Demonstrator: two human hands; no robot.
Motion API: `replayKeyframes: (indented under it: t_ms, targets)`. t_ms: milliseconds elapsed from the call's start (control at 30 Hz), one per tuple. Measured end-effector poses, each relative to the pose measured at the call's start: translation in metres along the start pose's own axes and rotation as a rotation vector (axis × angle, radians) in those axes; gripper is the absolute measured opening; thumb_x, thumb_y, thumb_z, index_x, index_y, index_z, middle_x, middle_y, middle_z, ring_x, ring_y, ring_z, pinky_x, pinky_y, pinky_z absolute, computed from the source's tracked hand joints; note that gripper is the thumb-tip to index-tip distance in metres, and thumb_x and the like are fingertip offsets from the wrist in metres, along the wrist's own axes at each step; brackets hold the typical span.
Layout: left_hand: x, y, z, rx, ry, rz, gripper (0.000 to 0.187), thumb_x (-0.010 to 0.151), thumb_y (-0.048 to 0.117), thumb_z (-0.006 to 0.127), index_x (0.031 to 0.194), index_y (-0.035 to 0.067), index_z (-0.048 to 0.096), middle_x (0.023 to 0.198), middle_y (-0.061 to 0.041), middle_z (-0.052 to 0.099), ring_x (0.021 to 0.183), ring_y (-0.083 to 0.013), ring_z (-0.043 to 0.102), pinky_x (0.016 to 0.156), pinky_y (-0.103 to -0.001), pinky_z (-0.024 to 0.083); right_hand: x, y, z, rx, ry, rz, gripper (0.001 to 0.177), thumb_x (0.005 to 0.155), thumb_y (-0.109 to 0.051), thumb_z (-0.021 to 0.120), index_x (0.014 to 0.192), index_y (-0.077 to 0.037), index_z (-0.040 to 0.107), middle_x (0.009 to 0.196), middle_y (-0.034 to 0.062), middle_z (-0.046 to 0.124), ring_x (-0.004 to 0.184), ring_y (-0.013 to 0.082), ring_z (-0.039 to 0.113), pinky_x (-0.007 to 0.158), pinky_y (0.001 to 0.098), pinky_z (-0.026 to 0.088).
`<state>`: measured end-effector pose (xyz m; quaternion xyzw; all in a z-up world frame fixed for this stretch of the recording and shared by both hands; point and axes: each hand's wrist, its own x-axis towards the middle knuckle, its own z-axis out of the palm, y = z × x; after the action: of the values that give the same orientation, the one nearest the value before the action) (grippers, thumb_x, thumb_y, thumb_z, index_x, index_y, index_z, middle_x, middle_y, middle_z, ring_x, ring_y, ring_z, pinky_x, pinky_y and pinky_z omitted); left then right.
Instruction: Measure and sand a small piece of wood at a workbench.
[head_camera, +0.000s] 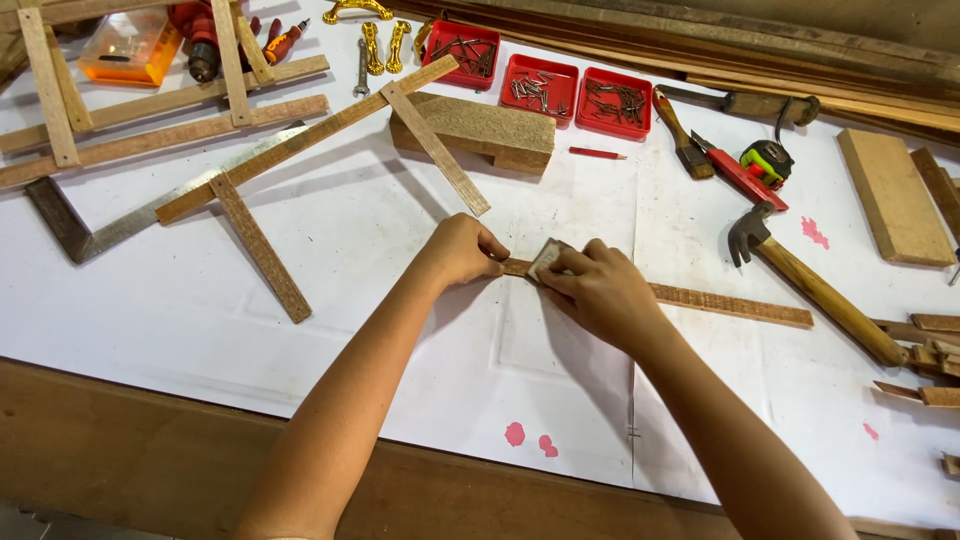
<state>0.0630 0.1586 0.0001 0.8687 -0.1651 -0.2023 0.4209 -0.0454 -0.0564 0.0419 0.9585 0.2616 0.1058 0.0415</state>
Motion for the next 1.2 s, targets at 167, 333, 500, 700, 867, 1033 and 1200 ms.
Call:
replayKeyframes:
  t_ms: [167, 333, 500, 700, 867, 1033, 1200]
  targets:
    - [-0.005, 0.004, -0.001, -0.016, 0.004, -0.022, 0.029, 0.070, 0.012, 0.087, 0.099, 0.011, 0.084, 0.093, -0.007, 0.081, 0.081, -0.0154, 0.076, 0.078, -0.029, 0.060, 0.012, -0.012, 0.006, 0.079, 0.122, 0.009, 0.024, 0.088, -0.031, 0.075, 0.110, -0.021, 0.079, 0.096, -0.0002, 0.070, 0.085, 0.0248, 0.059, 0.072, 0.0380, 0.054]
    - [-0.009, 0.011, -0.002, -0.048, -0.016, -0.103, 0.031, 0.071, 0.007, 0.086, 0.102, 0.009, 0.082, 0.091, -0.010, 0.081, 0.076, -0.0197, 0.075, 0.073, -0.032, 0.060, -0.014, 0.018, -0.009, 0.142, 0.075, -0.042, 0.024, 0.087, -0.029, 0.076, 0.109, -0.023, 0.080, 0.099, -0.0002, 0.072, 0.084, 0.0254, 0.059, 0.074, 0.0376, 0.055]
    - [-0.004, 0.010, 0.001, -0.018, -0.003, -0.079, 0.028, 0.072, 0.007, 0.085, 0.099, 0.010, 0.083, 0.093, -0.007, 0.082, 0.080, -0.0144, 0.076, 0.075, -0.029, 0.060, -0.041, 0.043, -0.005, 0.131, -0.040, 0.086, 0.027, 0.084, -0.031, 0.076, 0.109, -0.023, 0.081, 0.105, -0.0003, 0.075, 0.087, 0.0233, 0.061, 0.078, 0.0349, 0.057]
    - [-0.001, 0.011, 0.001, 0.054, 0.006, -0.044, 0.028, 0.069, 0.009, 0.087, 0.096, 0.011, 0.084, 0.093, -0.007, 0.081, 0.081, -0.0146, 0.076, 0.078, -0.029, 0.059, 0.003, 0.003, 0.009, 0.059, 0.098, 0.006, 0.022, 0.090, -0.031, 0.074, 0.108, -0.020, 0.081, 0.101, -0.0006, 0.074, 0.083, 0.0256, 0.059, 0.071, 0.0366, 0.055]
    - [-0.009, 0.021, -0.001, 0.051, 0.015, -0.068, 0.025, 0.071, 0.014, 0.088, 0.096, 0.009, 0.083, 0.090, -0.010, 0.081, 0.078, -0.0169, 0.076, 0.075, -0.031, 0.059, 0.012, -0.008, 0.011, 0.028, 0.128, 0.030, 0.021, 0.093, -0.034, 0.073, 0.109, -0.022, 0.080, 0.098, -0.0012, 0.072, 0.086, 0.0233, 0.059, 0.076, 0.0371, 0.054]
    - [-0.009, 0.011, 0.003, 0.045, 0.018, -0.031, 0.026, 0.072, 0.011, 0.085, 0.097, 0.010, 0.083, 0.091, -0.008, 0.081, 0.077, -0.0154, 0.076, 0.074, -0.030, 0.059, -0.030, 0.030, 0.007, 0.072, 0.037, -0.002, 0.027, 0.091, -0.035, 0.073, 0.115, -0.025, 0.078, 0.103, 0.0005, 0.073, 0.085, 0.0245, 0.059, 0.076, 0.0354, 0.055]
    - [-0.016, 0.025, 0.004, 0.102, 0.039, -0.065, 0.024, 0.075, 0.008, 0.084, 0.099, 0.008, 0.082, 0.087, -0.009, 0.079, 0.074, -0.0182, 0.073, 0.073, -0.032, 0.059, -0.082, 0.060, -0.002, 0.034, 0.027, 0.164, 0.028, 0.088, -0.033, 0.074, 0.114, -0.025, 0.079, 0.104, -0.0036, 0.073, 0.093, 0.0236, 0.060, 0.081, 0.0358, 0.056]
